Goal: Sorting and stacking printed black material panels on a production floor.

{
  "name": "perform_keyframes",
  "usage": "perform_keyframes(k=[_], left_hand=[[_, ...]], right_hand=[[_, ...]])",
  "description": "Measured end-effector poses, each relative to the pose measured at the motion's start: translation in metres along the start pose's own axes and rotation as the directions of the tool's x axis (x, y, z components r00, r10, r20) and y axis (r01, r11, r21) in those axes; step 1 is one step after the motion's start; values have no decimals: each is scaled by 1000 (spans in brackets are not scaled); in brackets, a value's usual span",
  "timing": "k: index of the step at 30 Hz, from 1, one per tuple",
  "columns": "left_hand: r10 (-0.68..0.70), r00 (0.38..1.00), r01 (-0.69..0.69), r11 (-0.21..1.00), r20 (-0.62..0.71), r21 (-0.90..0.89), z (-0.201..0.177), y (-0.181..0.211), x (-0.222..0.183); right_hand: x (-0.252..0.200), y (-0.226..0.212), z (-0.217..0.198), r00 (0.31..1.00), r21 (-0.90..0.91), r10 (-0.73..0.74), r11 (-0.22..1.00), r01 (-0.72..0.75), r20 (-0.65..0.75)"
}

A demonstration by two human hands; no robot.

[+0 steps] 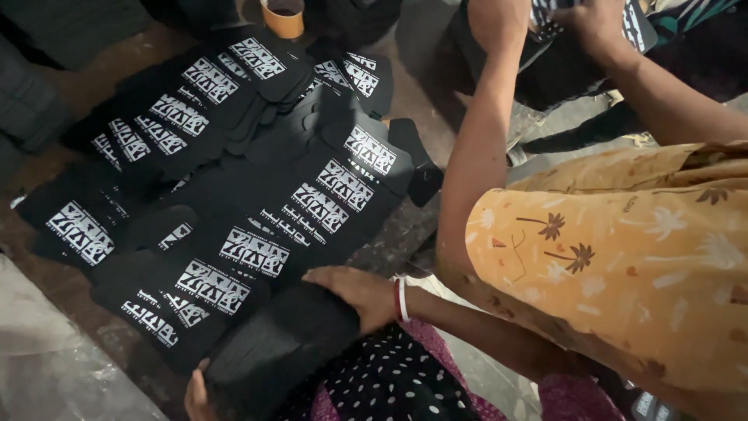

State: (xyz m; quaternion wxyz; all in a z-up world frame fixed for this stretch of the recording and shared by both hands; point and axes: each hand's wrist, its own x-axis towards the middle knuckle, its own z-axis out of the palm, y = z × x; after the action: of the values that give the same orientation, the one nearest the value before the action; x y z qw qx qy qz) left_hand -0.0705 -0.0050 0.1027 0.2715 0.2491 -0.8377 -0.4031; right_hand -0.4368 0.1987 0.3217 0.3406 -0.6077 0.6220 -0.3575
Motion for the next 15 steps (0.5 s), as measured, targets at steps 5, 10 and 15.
perform_keyframes(k=[5,10,15], left_hand=[[104,995,-103,989,-6,108,-6,66,29],[25,998,-34,985,56,167,-14,105,47],[-104,992,90,980,70,179,-11,105,51]], right_hand=[[-7,55,45,1000,-136,-10,991,11,6],[-6,65,52,995,-175,84,982,-74,52],[-7,66,56,1000,-215,-5,976,8,10]])
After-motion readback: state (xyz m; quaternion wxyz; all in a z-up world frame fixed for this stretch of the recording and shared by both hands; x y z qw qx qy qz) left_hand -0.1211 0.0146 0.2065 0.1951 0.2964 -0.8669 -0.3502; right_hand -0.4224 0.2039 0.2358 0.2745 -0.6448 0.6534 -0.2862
